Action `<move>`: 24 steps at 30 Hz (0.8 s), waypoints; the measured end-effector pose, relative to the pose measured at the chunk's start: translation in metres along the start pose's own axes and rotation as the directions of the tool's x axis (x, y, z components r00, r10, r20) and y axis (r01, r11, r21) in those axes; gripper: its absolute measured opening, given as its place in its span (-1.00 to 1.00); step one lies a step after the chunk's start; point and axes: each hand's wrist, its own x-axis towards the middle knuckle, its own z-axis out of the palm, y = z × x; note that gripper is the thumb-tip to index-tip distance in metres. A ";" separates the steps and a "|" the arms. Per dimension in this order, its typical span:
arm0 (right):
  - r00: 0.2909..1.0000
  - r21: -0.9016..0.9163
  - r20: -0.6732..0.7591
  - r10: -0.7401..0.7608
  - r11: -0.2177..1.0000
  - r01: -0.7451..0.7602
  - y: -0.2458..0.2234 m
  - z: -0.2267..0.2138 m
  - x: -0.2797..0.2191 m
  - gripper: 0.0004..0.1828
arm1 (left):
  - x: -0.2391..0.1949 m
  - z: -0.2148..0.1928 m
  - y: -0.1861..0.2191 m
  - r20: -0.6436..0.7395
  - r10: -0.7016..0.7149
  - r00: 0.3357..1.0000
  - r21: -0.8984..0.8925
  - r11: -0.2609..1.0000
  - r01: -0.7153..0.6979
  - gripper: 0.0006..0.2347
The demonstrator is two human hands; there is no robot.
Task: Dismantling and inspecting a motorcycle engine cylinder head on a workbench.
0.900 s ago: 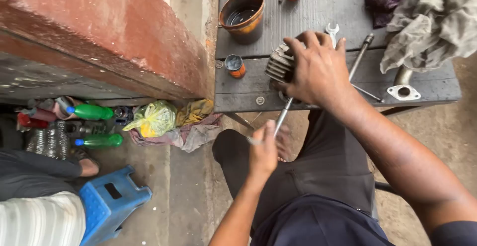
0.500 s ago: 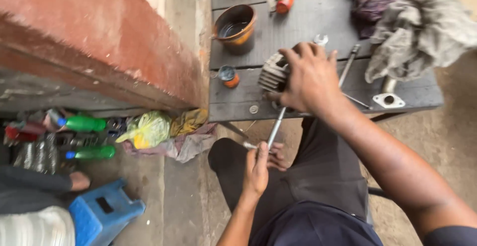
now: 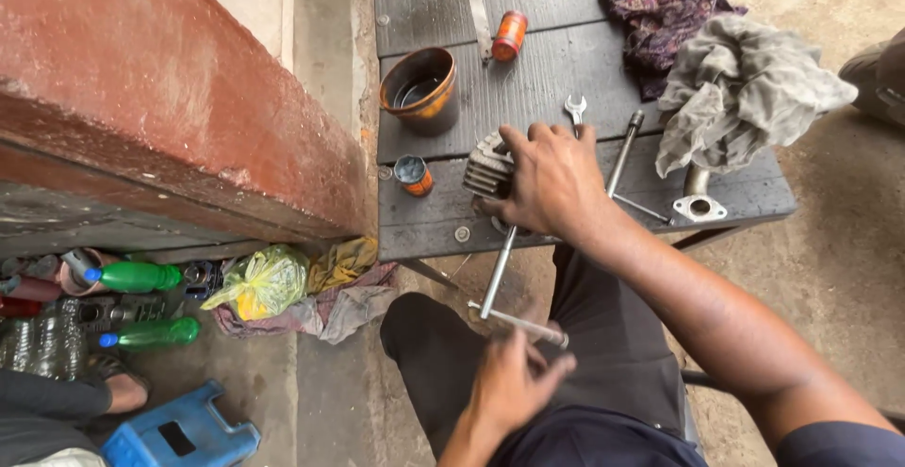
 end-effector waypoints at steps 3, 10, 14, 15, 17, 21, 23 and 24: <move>1.000 -0.016 0.024 -0.003 1.000 0.004 -0.002 -0.006 0.001 0.13 | 0.005 -0.041 0.016 -0.054 -0.053 0.997 0.054 0.997 0.056 -0.59; 0.999 0.001 0.038 0.015 1.000 -0.015 0.001 -0.005 0.007 0.13 | 0.000 -0.023 -0.004 0.120 -0.488 0.865 0.116 0.872 0.476 -0.80; 0.998 0.012 0.057 0.004 1.000 -0.005 0.003 0.002 0.000 0.14 | 0.010 -0.057 0.011 0.059 -0.003 0.998 -0.290 0.957 0.020 -0.86; 1.000 0.041 -0.023 -0.020 0.999 0.020 0.002 -0.002 -0.002 0.14 | 0.008 -0.061 -0.009 -0.144 0.047 0.988 -0.344 0.934 -0.094 -0.86; 0.999 0.041 -0.028 -0.026 0.999 0.027 0.005 -0.001 -0.001 0.13 | -0.010 -0.037 -0.061 -0.154 -0.150 0.977 -0.323 0.942 0.094 -0.89; 0.999 0.028 0.035 -0.001 1.000 0.000 0.004 0.001 0.006 0.13 | 0.010 -0.024 0.026 0.440 -0.392 0.808 -0.106 0.870 0.481 -0.58; 1.000 0.051 0.010 -0.014 0.999 0.014 0.004 -0.002 0.002 0.08 | 0.012 -0.044 0.034 0.257 -0.140 0.956 -0.331 0.917 0.223 -0.75; 0.999 0.075 -0.033 -0.033 0.997 0.036 0.003 -0.004 0.000 0.03 | 0.013 -0.054 0.038 0.004 0.109 0.994 -0.475 0.875 -0.094 -0.89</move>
